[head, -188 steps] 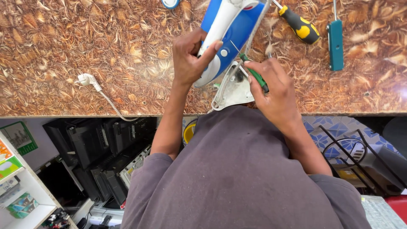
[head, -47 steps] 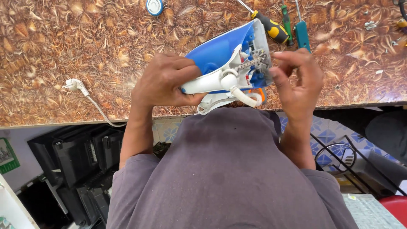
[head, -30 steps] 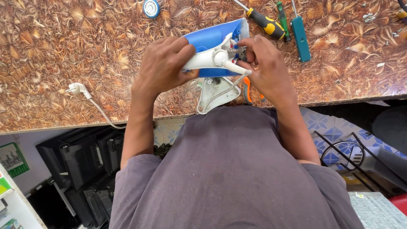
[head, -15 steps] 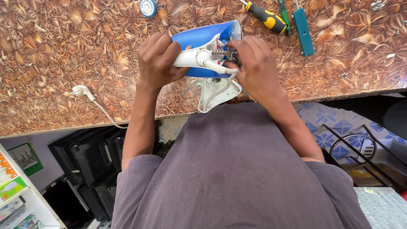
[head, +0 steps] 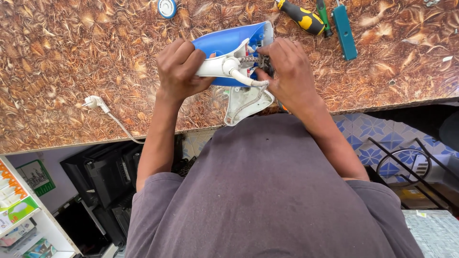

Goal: The person disassembles a blue and white electric iron on a workbench. They remove the base plate, then use a screwdriver to remove screws from the main body and a green tool to pry open the casing, exposing the internal components.

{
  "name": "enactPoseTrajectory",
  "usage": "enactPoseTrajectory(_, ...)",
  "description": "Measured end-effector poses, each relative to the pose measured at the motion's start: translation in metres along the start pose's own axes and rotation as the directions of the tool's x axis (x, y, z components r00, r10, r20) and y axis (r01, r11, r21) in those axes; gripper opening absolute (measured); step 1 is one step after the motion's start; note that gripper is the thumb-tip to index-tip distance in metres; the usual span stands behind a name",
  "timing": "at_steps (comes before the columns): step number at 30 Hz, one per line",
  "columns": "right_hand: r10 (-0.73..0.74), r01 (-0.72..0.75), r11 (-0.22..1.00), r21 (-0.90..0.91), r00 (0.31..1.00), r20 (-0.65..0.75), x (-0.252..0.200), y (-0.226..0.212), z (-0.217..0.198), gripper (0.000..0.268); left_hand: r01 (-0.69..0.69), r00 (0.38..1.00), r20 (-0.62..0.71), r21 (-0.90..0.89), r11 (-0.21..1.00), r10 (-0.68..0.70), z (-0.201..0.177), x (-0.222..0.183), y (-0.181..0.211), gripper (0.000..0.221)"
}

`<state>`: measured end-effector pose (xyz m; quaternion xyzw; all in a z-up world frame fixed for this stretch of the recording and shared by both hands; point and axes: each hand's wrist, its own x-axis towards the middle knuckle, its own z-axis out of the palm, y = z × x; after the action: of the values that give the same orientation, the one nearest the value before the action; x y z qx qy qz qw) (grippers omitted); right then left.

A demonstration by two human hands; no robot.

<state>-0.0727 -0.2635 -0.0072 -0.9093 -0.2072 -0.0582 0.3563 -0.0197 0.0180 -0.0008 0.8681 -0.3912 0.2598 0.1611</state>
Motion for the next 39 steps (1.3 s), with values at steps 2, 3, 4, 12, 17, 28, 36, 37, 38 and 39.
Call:
enactPoseTrajectory(2,0.005,-0.005,1.0,0.0,1.0,-0.005,-0.001,0.001,0.0,0.039,-0.002,1.0,-0.004,-0.009,1.0,0.002,-0.001,0.002,0.0,0.042)
enactPoseTrajectory(3,0.008,-0.008,1.0,-0.001,1.0,-0.005,-0.003,0.002,0.0,0.036,0.002,1.0,-0.008,-0.017,1.0,-0.002,-0.001,0.003,0.001,0.043)
enactPoseTrajectory(4,0.01,-0.01,1.0,-0.001,1.0,-0.006,-0.003,0.002,0.0,0.036,0.001,1.0,-0.008,-0.019,1.0,-0.001,0.0,0.003,0.001,0.043)
enactPoseTrajectory(12,0.025,-0.024,0.998,0.051,0.999,-0.021,-0.005,0.008,0.003,0.034,-0.005,1.0,-0.004,-0.024,1.0,0.005,0.002,0.004,0.001,0.045)
enactPoseTrajectory(17,0.035,-0.035,0.999,0.04,0.999,-0.016,-0.006,0.009,0.004,0.038,-0.009,1.0,0.013,-0.033,0.999,0.009,0.001,0.005,0.001,0.047)
enactPoseTrajectory(28,0.045,-0.045,0.999,0.021,0.999,-0.011,0.017,0.017,0.004,0.043,0.086,0.995,0.056,-0.038,0.996,-0.084,0.003,0.026,-0.006,0.053)
enactPoseTrajectory(36,0.13,-0.13,0.988,-0.081,0.991,-0.01,0.019,0.046,-0.004,0.036,0.221,0.95,0.226,-0.001,0.975,-0.215,0.013,0.03,-0.014,0.043)
enactPoseTrajectory(37,0.131,-0.131,0.988,-0.083,0.991,-0.006,0.017,0.056,-0.003,0.036,0.225,0.949,0.226,-0.004,0.974,-0.218,0.014,0.031,-0.015,0.043)
enactPoseTrajectory(38,0.174,-0.182,0.942,-0.283,0.983,-0.052,0.015,0.067,-0.002,0.045,0.247,0.94,0.237,0.03,0.969,-0.247,0.016,0.032,-0.016,0.043)
enactPoseTrajectory(39,0.203,-0.227,0.856,-0.465,0.974,-0.1,0.012,0.075,0.001,0.056,0.272,0.927,0.25,0.068,0.96,-0.28,0.016,0.03,-0.015,0.043)
